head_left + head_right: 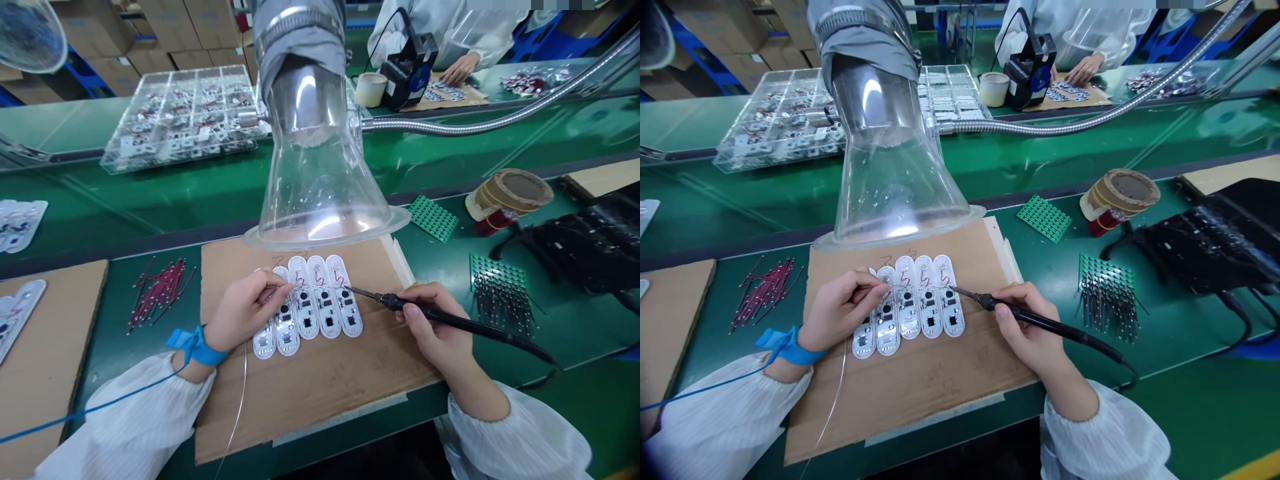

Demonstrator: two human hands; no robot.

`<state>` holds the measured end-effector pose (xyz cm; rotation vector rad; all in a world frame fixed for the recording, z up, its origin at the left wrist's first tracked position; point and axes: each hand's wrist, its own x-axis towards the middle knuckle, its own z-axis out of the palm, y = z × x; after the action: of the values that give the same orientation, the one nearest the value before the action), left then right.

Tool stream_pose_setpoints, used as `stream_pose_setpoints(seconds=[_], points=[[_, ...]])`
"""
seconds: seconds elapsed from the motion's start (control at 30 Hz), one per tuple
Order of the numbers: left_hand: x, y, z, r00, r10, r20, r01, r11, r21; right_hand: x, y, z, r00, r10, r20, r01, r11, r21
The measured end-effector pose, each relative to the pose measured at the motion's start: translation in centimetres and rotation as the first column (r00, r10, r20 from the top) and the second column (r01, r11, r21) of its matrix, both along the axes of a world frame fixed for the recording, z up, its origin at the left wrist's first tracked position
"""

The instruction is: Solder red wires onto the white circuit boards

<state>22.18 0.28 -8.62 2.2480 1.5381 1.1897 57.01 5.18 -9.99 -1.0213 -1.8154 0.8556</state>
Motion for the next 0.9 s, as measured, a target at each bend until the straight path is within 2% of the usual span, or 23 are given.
stream_pose_setpoints(seconds=[0.3,0.53,0.7,0.9], points=[[0.2,0.0,0.2,0.998,-0.037,-0.057,0.038,0.999,0.010,0.1,0.0,0.1,1.000,0.023,0.016,-0.024,0.999,0.026],[-0.1,-0.1,0.0,0.998,0.017,0.060,-0.018,1.000,0.018,-1.4,-0.5,0.8,0.965,-0.032,-0.260,0.025,0.999,-0.027],[-0.1,-0.1,0.1,0.999,0.015,0.051,-0.015,1.000,0.011,-1.7,-0.6,0.3,0.988,-0.019,-0.155,0.009,0.998,-0.065],[0.0,0.0,0.1,0.999,0.003,0.036,-0.003,1.000,0.018,-1.0,-0.4,-0.3,1.000,-0.004,-0.025,0.003,1.000,-0.023]])
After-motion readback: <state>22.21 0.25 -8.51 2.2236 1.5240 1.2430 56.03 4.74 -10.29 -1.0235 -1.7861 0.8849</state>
